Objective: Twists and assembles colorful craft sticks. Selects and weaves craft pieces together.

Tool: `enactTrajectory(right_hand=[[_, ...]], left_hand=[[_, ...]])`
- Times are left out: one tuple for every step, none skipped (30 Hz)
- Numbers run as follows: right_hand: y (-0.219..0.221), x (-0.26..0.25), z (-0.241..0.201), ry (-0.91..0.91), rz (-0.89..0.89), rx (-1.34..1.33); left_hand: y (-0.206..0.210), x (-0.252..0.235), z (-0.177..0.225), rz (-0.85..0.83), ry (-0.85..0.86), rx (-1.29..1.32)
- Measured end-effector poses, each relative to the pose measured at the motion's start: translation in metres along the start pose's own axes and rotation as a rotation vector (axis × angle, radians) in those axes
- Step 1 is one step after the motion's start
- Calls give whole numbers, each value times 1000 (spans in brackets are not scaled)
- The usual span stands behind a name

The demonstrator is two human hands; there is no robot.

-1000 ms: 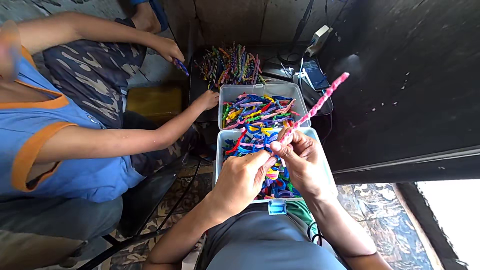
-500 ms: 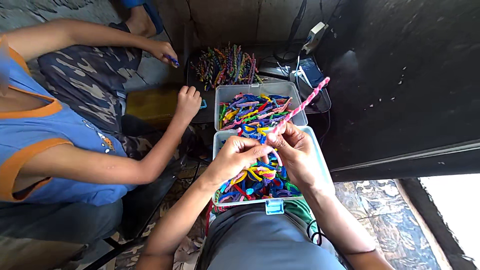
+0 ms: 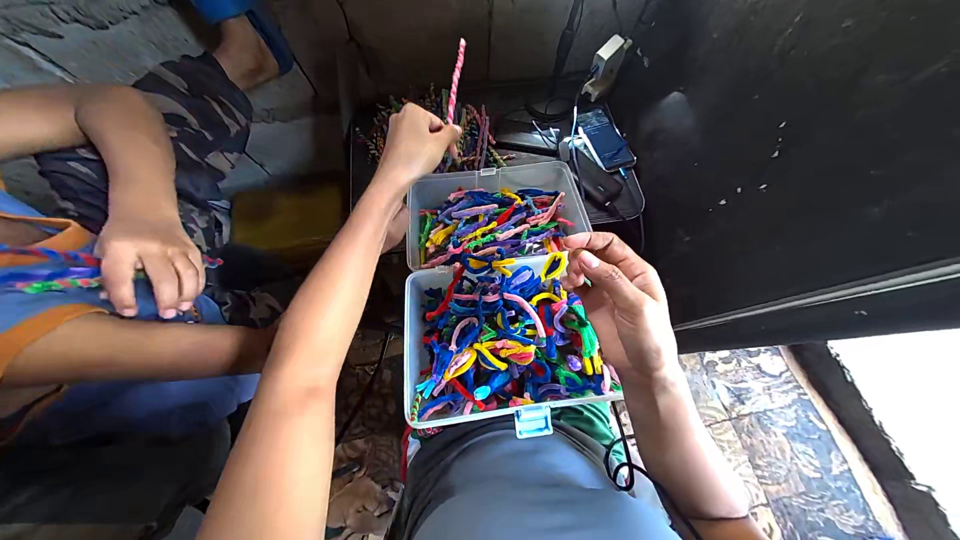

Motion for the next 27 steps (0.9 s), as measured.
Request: enactTrajectory(right_hand=[[-3, 0, -1, -11, 0, -2], [-5, -1, -2, -24, 3, -12], [-8, -1, -2, -32, 5, -21], [-11, -1, -1, -35, 10, -26], [-14, -2, -1, -35, 20, -30], [-16, -2, 0, -32, 29, -34], [-18, -3, 2, -27, 36, -40], [-20, -3, 3, -24, 38, -46], [-20, -3, 3, -21, 37, -50], [-20, -3, 3, -22, 35, -58], [-20, -2, 2, -28, 30, -64], [-19, -2, 2, -36, 27, -68], [-19, -2, 1, -45, 25, -74], [-19, -1, 1, -52, 23, -77], [-18, -1, 2, -56, 21, -78], [-18, -1, 2, -57, 17, -75], [-18, -1, 2, -58, 12, -71], [-17, -1, 2, -61, 9, -71], [-16, -1, 2, -63, 7, -69], [-16, -1, 2, -63, 6, -64], [-16, -1, 2, -61, 7, -61], [-16, -1, 3, -57, 7, -60], [-16, -1, 4, -51, 8, -62], [-16, -2, 5, -44, 8, -62], [-16, -2, 5, -39, 9, -60], [-16, -3, 6, -37, 8, -55], [-16, -3, 6, -36, 5, -50]], left_hand=[[2, -15, -11, 7, -57, -2], [5, -28, -25, 1, -124, -9], [9, -38, -40, -14, -182, -21], [13, -43, -52, -23, -228, -32], [16, -43, -59, -22, -247, -34], [19, -41, -61, -20, -245, -34], [21, -37, -60, -19, -237, -37], [24, -31, -57, -19, -223, -50], [27, -26, -53, -24, -202, -59], [30, -22, -50, -31, -175, -61], [32, -19, -45, -39, -140, -61], [35, -16, -38, -51, -95, -63], [38, -12, -30, -68, -44, -69], [43, -8, -21, -94, 13, -72], [49, -4, -11, -134, 63, -77], [58, 0, -4, -189, 101, -94], [67, 4, 2, -252, 123, -127], [77, 8, 5, -312, 140, -181], [86, 10, 6, -363, 152, -248], [96, 13, 6, -406, 162, -323], [106, 14, 3, -443, 172, -394], [116, 14, -3, -479, 182, -460], [125, 13, -11, -511, 188, -507], [133, 12, -21, -545, 184, -534], [139, 10, -30, -567, 176, -540], [142, 9, -35, -570, 174, -522], [144, 9, -38, -561, 171, -478]])
Point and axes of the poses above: each hand's wrist, its own x-axis away from the middle knuckle, its own y-axis out of the palm, z = x × y, the point moved 8 cm from there along -x, towards the middle knuckle, and after that the axes turned 8 degrees about x, right-handed, at the moved point
